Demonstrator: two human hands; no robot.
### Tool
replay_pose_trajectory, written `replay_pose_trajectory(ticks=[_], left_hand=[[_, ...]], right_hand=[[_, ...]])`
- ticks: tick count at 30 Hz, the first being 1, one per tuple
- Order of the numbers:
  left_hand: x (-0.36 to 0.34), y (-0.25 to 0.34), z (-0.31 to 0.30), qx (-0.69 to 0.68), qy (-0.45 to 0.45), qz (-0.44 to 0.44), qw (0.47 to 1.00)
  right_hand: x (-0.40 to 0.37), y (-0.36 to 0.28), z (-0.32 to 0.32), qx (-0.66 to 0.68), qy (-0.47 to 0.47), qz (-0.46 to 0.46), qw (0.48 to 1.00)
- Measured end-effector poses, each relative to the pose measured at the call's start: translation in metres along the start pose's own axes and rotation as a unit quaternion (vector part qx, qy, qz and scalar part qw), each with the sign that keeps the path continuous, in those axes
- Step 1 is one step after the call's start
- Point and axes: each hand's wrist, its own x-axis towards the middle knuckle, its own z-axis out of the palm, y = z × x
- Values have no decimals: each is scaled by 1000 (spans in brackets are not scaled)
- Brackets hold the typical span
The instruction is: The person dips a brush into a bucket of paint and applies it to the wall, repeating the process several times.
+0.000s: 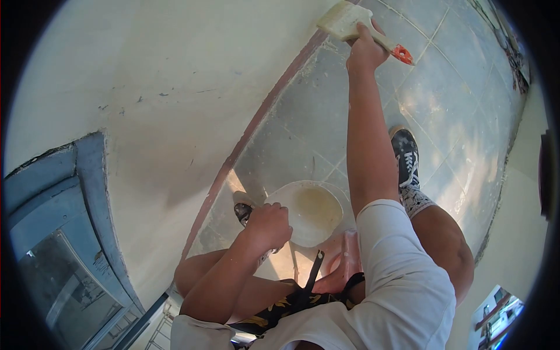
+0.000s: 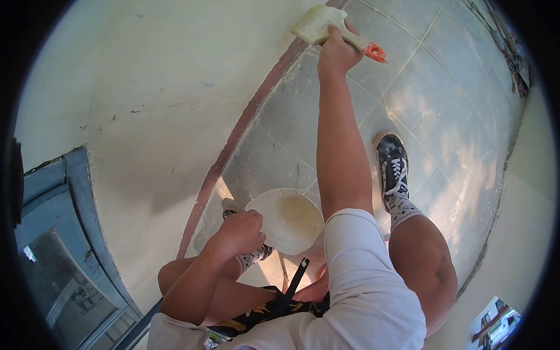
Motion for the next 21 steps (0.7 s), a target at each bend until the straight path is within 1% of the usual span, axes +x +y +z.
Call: replay_pose_trajectory(ticks=[2,3,5,6,8,10,12,13,15,16,18,19,20,21], left_hand=[[1,0,1,1,2,1,1000],[1,0,1,4,4,3,1000],[0,1,2,4,4,5,1000],[0,1,3,3,5,8,1000],[0,-1,4,0,3,8,1000],[0,-3,3,-5,4,5,1000],[-1,-1,0,7,16,7,1000],[-1,-1,1,7,16,7,1000],[1,-1,3,2,12,3,1000],[1,-2,3,3,13,3,1000],[1,-2,5,2,8,4,1000],[0,-2,5,3,6,5,1000],[0,-2,5,4,3,5,1000],[0,-2,4,5,0,4,1000]], right_hand=[[6,22,-11,-6,14,-24,1000],[8,28,-2,-4,15,-23,1000],[10,35,15,-111,-44,-42,992],[11,29,15,-114,-42,-42,992],[12,8,15,19,-13,1,1000],[11,2,4,16,-9,-4,1000],[7,5,-6,-15,15,-2,1000],[8,14,-11,-14,14,-2,1000],[8,30,-13,-85,18,-24,996],[7,38,-11,-84,18,-24,996],[0,49,-1,-178,-9,-71,981],[2,47,4,-158,-21,-50,986],[5,41,4,-159,-19,-50,986],[8,34,2,-67,-3,-21,998]])
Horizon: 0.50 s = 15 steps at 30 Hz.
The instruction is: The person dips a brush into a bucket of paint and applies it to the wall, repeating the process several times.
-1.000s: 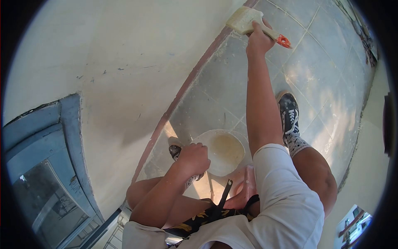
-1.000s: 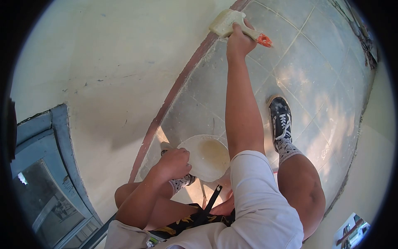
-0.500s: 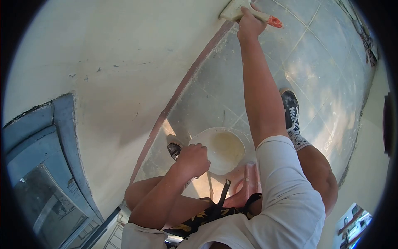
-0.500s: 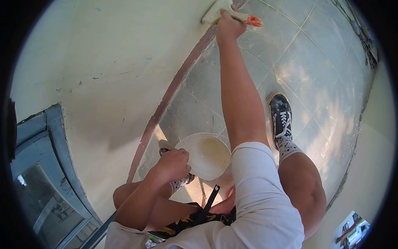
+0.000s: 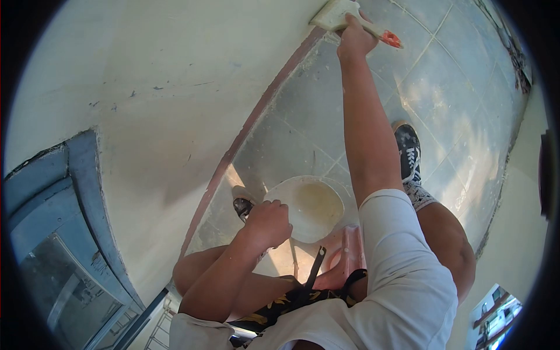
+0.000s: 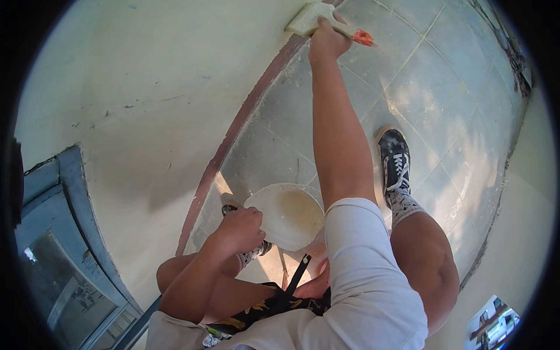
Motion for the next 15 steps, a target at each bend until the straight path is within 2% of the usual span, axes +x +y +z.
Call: replay_pose_trajectory(ticks=[1,2,9,12,15], left_hand=[[0,0,-1,-1,0,0,1000],[-1,-1,-2,-3,3,4,1000],[1,2,-1,-4,-8,3,1000],[1,4,-4,-1,-18,-1,1000],[2,1,1,0,-15,4,1000]], right_hand=[[2,-10,-1,93,15,30,995],[2,-20,-6,83,25,29,996],[5,10,-21,-36,2,-23,999],[-7,14,-16,-58,16,1,998],[-10,16,-10,-22,24,37,999]])
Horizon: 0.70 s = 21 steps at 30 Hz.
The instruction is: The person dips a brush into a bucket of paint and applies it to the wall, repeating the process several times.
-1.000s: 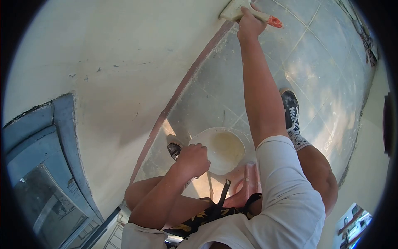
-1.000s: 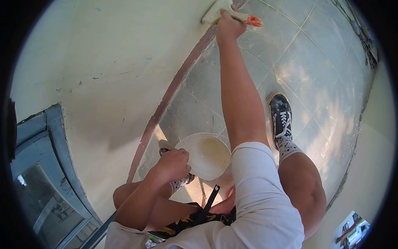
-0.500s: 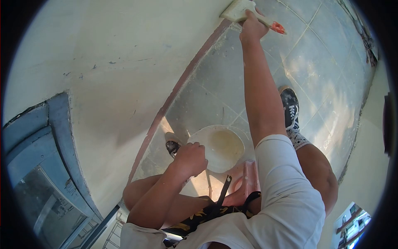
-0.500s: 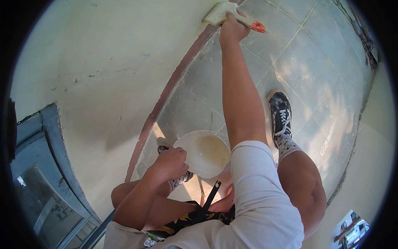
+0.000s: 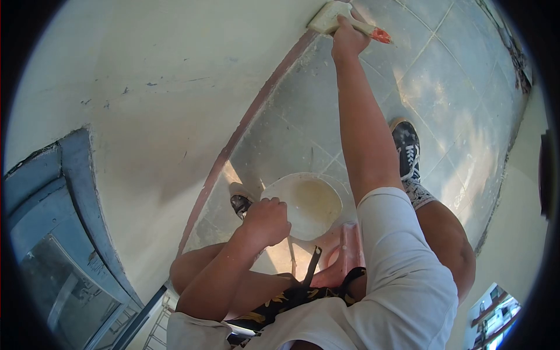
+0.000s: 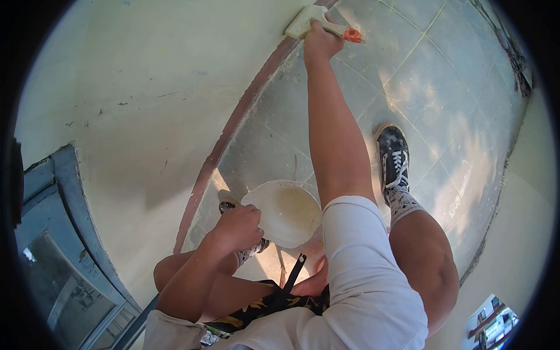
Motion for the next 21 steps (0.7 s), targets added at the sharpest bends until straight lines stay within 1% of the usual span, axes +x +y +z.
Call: replay_pose_trajectory(ticks=[2,3,5,9,11,14,15,16,18,19,21], left_hand=[[-1,-1,1,-2,2,2,1000],[-1,-2,1,-2,7,2,1000],[-2,-1,-4,-7,11,0,1000],[-2,-3,-3,-9,19,2,1000],[-1,-1,-2,-9,21,1,1000],[-1,-3,0,-7,14,3,1000],[0,-4,0,-8,7,4,1000],[-1,-4,0,-8,8,5,1000],[-2,-4,-2,-14,22,-1,1000],[-2,-5,-3,-14,24,0,1000],[-3,-4,-3,-9,16,3,1000]], right_hand=[[7,3,2,-7,-35,-10,999],[8,-1,-1,-7,-35,-11,999],[9,-11,-13,50,7,-43,998],[-1,-14,-15,28,4,-25,999],[-9,-12,-11,10,13,2,1000],[-10,3,2,-13,-6,-5,1000],[-9,-1,5,20,-30,-11,999],[-10,-14,6,20,-30,-12,999],[-11,-38,0,114,-3,21,993],[3,-30,-6,93,-2,-10,996],[10,-26,-12,75,2,-10,997]])
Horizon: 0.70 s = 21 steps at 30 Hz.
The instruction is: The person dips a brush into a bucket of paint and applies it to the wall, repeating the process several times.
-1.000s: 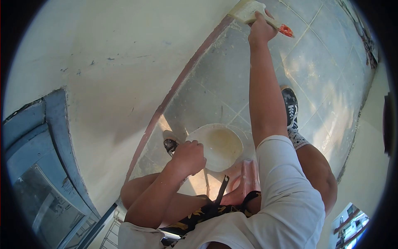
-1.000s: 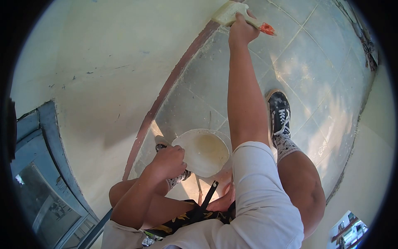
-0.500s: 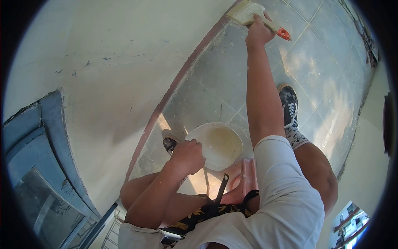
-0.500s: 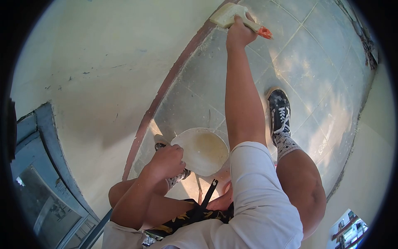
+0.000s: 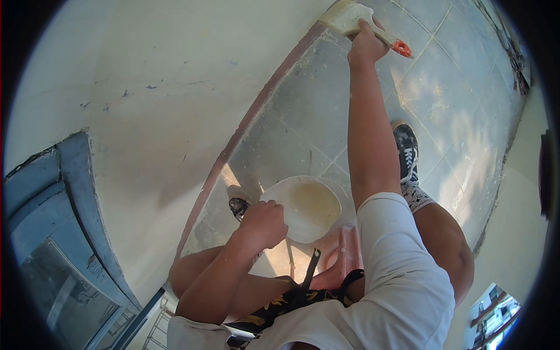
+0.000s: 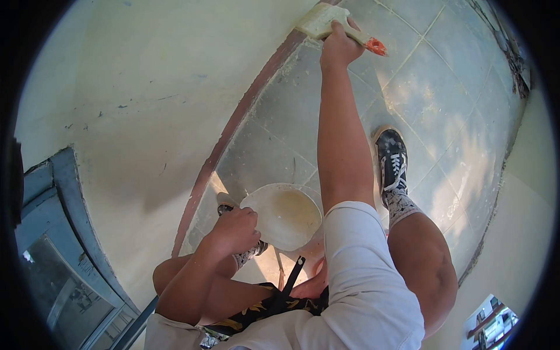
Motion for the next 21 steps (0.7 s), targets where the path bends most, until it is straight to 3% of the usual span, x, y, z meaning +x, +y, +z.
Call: replay_pose_trajectory(ticks=[6,7,13,19,21], left_hand=[[3,0,4,1,9,-2,1000],[3,0,4,3,8,-1,1000],[2,-1,3,-1,-3,-7,1000],[4,0,6,9,-6,-1,1000],[3,-1,7,8,-3,5,1000]], right_hand=[[13,24,18,-61,-35,-15,997],[14,22,24,-60,-64,-25,996],[21,-23,11,21,-25,1,999],[20,14,26,-133,-73,-77,985],[15,-9,38,5,-61,1,998]])
